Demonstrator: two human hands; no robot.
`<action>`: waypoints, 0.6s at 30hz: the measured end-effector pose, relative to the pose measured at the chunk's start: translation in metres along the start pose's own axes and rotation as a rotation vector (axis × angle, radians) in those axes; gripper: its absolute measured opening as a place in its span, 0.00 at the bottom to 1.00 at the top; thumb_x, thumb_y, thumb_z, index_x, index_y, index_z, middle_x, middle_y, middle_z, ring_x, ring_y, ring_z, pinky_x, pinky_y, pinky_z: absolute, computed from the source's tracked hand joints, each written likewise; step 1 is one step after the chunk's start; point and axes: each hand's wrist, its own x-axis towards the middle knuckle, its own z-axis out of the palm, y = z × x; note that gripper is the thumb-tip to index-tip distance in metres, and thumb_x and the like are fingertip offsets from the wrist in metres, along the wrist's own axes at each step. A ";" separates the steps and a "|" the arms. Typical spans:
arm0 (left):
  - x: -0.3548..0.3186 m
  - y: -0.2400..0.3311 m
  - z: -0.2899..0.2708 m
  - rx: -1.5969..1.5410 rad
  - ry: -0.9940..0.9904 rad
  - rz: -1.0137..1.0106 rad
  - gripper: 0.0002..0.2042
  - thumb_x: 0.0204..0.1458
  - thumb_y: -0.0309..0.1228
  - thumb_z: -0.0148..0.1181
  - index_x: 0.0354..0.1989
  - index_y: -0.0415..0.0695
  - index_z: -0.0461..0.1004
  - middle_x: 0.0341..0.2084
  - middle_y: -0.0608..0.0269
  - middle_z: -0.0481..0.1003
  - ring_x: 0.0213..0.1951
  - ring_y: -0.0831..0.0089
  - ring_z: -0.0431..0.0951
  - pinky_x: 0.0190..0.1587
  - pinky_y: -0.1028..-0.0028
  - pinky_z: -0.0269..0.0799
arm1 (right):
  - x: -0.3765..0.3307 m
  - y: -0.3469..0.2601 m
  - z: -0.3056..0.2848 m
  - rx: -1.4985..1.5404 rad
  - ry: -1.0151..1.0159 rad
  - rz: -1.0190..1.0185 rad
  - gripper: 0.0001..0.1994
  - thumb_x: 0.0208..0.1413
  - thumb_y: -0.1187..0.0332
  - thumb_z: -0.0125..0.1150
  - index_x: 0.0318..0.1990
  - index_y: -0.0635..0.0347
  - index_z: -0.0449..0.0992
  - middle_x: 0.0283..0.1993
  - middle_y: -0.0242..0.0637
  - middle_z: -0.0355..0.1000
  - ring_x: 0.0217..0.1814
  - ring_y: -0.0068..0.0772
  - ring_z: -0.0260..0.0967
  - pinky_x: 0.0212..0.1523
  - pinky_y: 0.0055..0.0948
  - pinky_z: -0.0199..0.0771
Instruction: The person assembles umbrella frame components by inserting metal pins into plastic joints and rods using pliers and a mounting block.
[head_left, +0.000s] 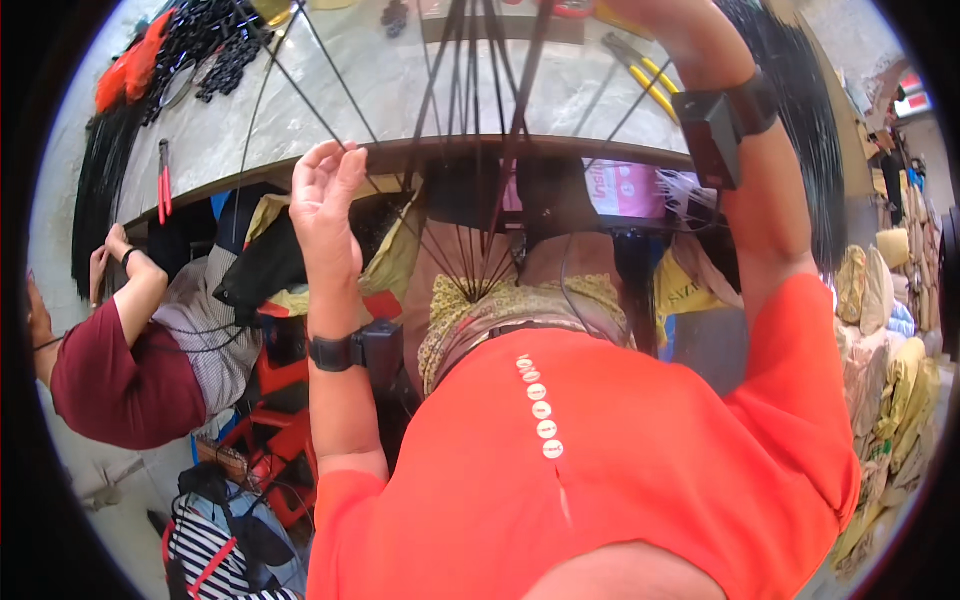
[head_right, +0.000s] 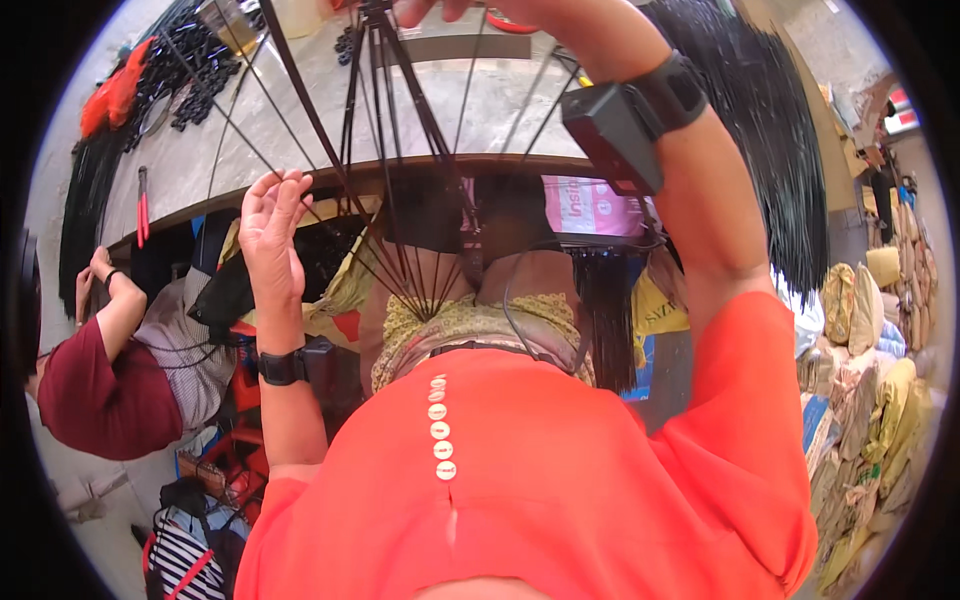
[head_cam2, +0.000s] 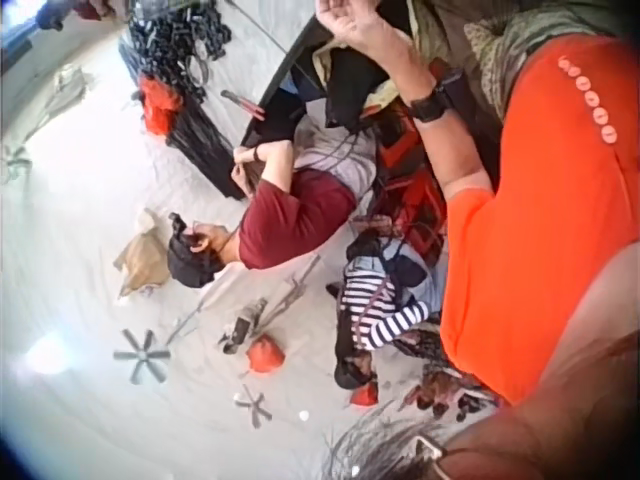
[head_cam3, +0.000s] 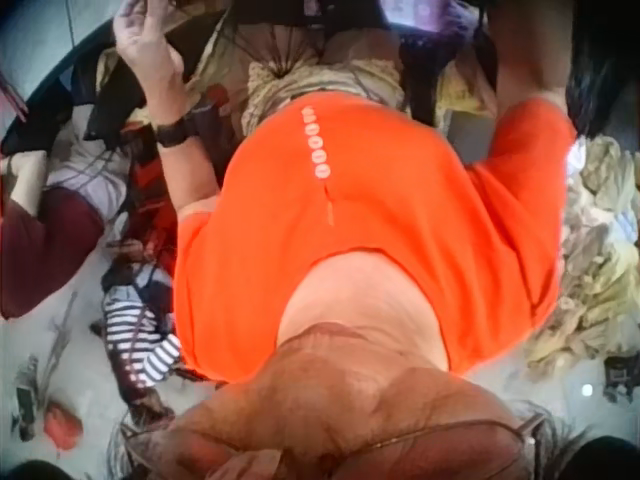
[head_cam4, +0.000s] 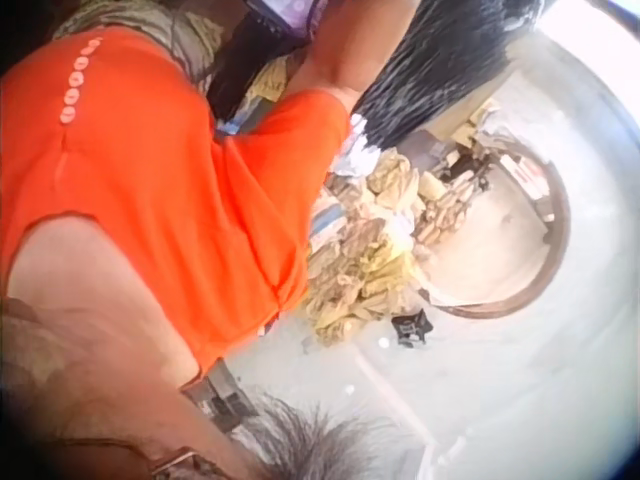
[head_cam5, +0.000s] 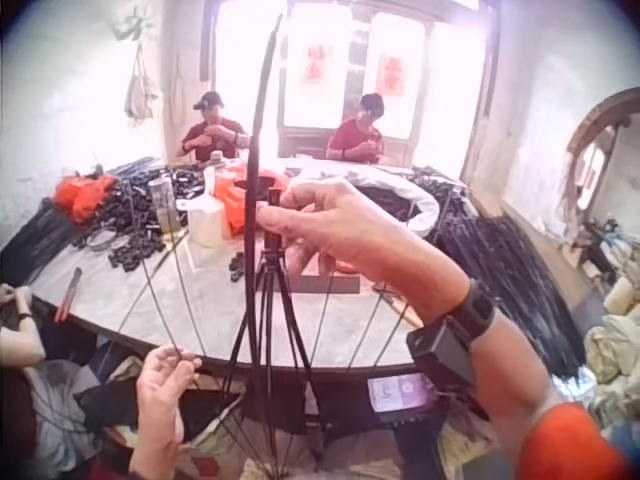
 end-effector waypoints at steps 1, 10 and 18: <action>-0.002 -0.001 0.000 -0.003 -0.017 -0.038 0.23 0.63 0.35 0.61 0.62 0.39 0.64 0.55 0.55 0.74 0.57 0.66 0.75 0.59 0.68 0.69 | 0.006 0.013 -0.006 0.012 -0.044 -0.063 0.18 0.65 0.54 0.62 0.41 0.62 0.77 0.29 0.28 0.77 0.26 0.17 0.78 0.19 0.14 0.68; -0.046 -0.030 0.050 -0.212 -0.520 -0.396 0.60 0.48 0.68 0.62 0.78 0.45 0.34 0.73 0.44 0.54 0.73 0.55 0.57 0.71 0.56 0.54 | -0.020 0.009 -0.040 0.010 0.096 -0.178 0.18 0.65 0.55 0.62 0.38 0.65 0.79 0.27 0.33 0.77 0.23 0.20 0.76 0.18 0.16 0.69; -0.063 -0.029 0.103 -0.108 -0.787 -0.433 0.36 0.45 0.21 0.76 0.64 0.39 0.65 0.41 0.65 0.76 0.43 0.78 0.76 0.49 0.77 0.73 | -0.032 -0.042 -0.061 -0.168 0.367 -0.303 0.17 0.63 0.63 0.63 0.31 0.74 0.80 0.21 0.40 0.76 0.19 0.23 0.74 0.19 0.22 0.73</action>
